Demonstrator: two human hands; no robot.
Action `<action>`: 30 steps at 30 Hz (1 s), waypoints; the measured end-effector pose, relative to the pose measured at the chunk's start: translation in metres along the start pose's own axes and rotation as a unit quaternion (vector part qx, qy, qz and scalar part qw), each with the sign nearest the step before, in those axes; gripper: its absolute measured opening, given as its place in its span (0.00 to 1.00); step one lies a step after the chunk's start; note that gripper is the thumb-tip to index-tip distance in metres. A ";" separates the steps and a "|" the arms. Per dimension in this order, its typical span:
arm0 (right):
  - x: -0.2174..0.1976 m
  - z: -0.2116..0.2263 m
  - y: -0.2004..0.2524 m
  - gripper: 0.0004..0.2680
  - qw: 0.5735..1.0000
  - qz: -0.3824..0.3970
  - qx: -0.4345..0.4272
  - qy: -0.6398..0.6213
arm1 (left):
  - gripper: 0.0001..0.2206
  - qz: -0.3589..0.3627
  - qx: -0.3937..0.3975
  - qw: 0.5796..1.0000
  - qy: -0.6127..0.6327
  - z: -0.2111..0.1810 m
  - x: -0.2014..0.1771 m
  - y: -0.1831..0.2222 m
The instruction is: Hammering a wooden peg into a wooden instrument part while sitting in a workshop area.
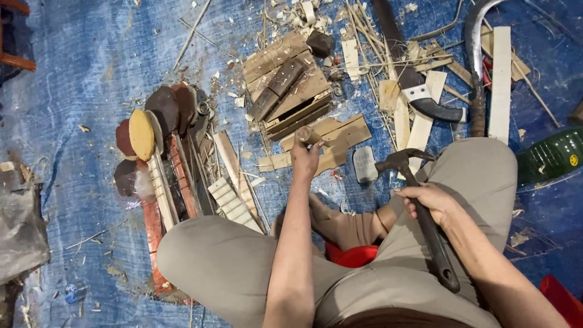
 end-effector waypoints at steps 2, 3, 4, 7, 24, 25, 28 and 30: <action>0.000 -0.003 0.000 0.07 1.000 0.000 0.001 0.002 | 0.20 0.009 0.026 1.000 0.014 -0.005 0.002 0.004; 0.000 -0.005 -0.002 0.07 1.000 -0.001 0.001 0.000 | 0.20 0.011 0.025 1.000 0.012 -0.003 0.003 0.004; -0.001 -0.006 -0.004 0.07 1.000 -0.003 0.002 -0.001 | 0.20 0.010 0.028 0.999 0.012 -0.002 0.003 0.004; 0.000 -0.009 -0.004 0.07 1.000 -0.006 0.003 -0.002 | 0.20 0.016 0.030 0.999 0.015 -0.001 0.002 0.003; 0.008 0.005 0.010 0.07 0.999 -0.013 0.001 0.034 | 0.21 0.002 0.020 0.999 0.033 0.027 0.000 -0.015; 0.008 0.005 0.010 0.07 0.999 -0.014 0.001 0.037 | 0.20 0.003 0.021 0.999 0.025 0.024 0.001 -0.013; 0.010 0.005 0.008 0.07 0.999 -0.014 0.001 0.040 | 0.19 0.008 0.032 0.999 0.015 0.012 0.000 -0.008; 0.008 0.002 0.007 0.07 0.999 -0.016 0.004 0.041 | 0.19 0.013 0.040 0.999 0.014 0.008 0.000 -0.006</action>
Point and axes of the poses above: each hand's wrist, its own y-axis away from the middle knuckle, its own x-axis out of the palm, z = x × y, the point moved 9 cm from there along -y, towards the middle knuckle, and after that the axes turned 9 degrees about -x, right-handed, at the moved point
